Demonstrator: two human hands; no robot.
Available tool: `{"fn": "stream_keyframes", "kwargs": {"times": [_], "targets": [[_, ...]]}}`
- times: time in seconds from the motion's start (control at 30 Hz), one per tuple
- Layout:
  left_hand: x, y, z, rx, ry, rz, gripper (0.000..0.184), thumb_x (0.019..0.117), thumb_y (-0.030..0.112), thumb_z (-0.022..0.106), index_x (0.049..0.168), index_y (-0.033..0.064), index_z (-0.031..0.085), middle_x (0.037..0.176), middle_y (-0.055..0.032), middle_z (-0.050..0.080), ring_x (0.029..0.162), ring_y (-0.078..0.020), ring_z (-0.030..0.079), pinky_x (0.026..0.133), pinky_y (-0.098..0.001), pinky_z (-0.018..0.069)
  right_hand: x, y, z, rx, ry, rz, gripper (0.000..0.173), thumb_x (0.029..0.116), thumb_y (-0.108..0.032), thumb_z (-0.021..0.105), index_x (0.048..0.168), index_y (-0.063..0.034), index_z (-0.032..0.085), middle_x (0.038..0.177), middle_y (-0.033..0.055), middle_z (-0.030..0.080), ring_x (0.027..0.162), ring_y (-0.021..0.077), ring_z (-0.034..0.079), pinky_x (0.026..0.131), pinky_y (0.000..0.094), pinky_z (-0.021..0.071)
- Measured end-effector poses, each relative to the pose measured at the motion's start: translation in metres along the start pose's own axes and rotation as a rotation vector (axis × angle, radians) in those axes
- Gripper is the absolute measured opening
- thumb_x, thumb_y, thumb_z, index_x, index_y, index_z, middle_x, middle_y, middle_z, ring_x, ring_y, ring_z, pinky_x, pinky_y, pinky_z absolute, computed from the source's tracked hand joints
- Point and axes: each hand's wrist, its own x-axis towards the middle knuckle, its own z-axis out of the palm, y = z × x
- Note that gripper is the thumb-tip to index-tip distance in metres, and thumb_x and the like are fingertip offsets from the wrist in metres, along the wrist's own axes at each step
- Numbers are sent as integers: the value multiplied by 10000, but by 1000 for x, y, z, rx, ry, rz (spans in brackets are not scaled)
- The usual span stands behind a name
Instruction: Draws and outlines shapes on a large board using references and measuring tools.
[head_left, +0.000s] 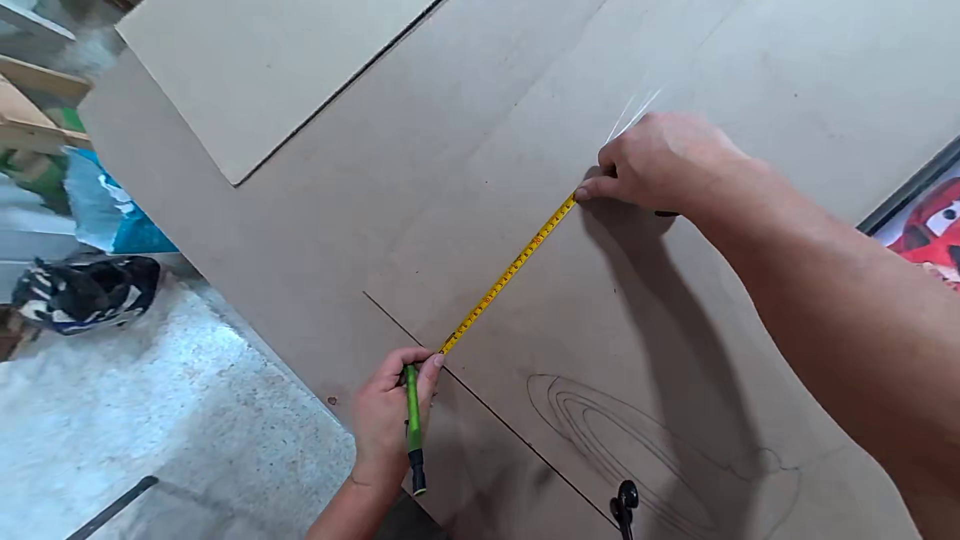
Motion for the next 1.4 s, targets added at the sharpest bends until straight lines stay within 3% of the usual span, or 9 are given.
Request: {"fn": "stream_keyframes", "kwargs": {"times": [0.13,0.2,0.3,0.37,0.43,0.5,0.6,0.77,1.4], "targets": [[3,8,-5,-16,4,-6,198,945,345,700,1029,169,730,751,43,720,577,-106,691,489,-301,608,2,0,1,64,-2,73,607,932,-743,528,786,-166,647,718,85,609,725,316,652,576,553,486],[7,16,-11,33,33,101,352,981,440,623,1163,153,714,863,78,710,683,-35,661,568,-238,569,2,0,1,103,4,109,602,917,-748,552,796,-168,661,724,89,615,735,322,652,582,561,481],[19,35,-14,-45,-20,251,498,1063,444,432,1306,87,680,1013,12,719,851,-88,658,721,-280,560,4,-1,2,137,1,130,597,899,-757,572,805,-178,684,731,86,623,740,324,653,579,574,480],[29,52,0,-135,-75,343,483,1086,422,401,1251,113,734,946,26,706,810,-89,635,700,-280,541,5,0,1,149,-1,135,598,892,-763,575,823,-184,707,742,91,637,751,333,660,584,585,483],[38,75,21,-184,-135,361,356,1041,302,491,1240,135,735,975,45,725,823,-73,664,700,-267,572,6,0,0,146,-10,145,618,881,-780,571,819,-180,707,736,95,633,747,340,657,582,586,482],[46,93,44,-319,-161,301,271,937,182,625,1192,121,692,937,17,725,741,-92,679,624,-256,586,7,0,-2,140,-22,148,622,874,-789,567,800,-188,704,716,87,624,732,331,653,575,574,478],[63,105,66,-469,-186,236,169,924,77,690,1092,95,697,858,-49,721,653,-151,671,544,-273,576,10,2,-3,150,-49,152,619,871,-786,575,788,-186,699,704,79,620,723,318,650,572,561,478],[78,100,82,-391,-90,286,109,913,94,729,1021,105,731,774,1,713,581,-97,645,483,-229,549,11,5,-4,187,-73,182,600,855,-790,594,768,-204,689,674,51,606,683,284,637,549,537,470],[79,94,91,-223,7,359,66,888,171,719,937,172,764,802,91,703,637,-18,638,533,-191,549,7,4,1,220,-40,247,561,822,-812,614,769,-261,701,662,-7,617,665,215,641,545,483,490]]}}
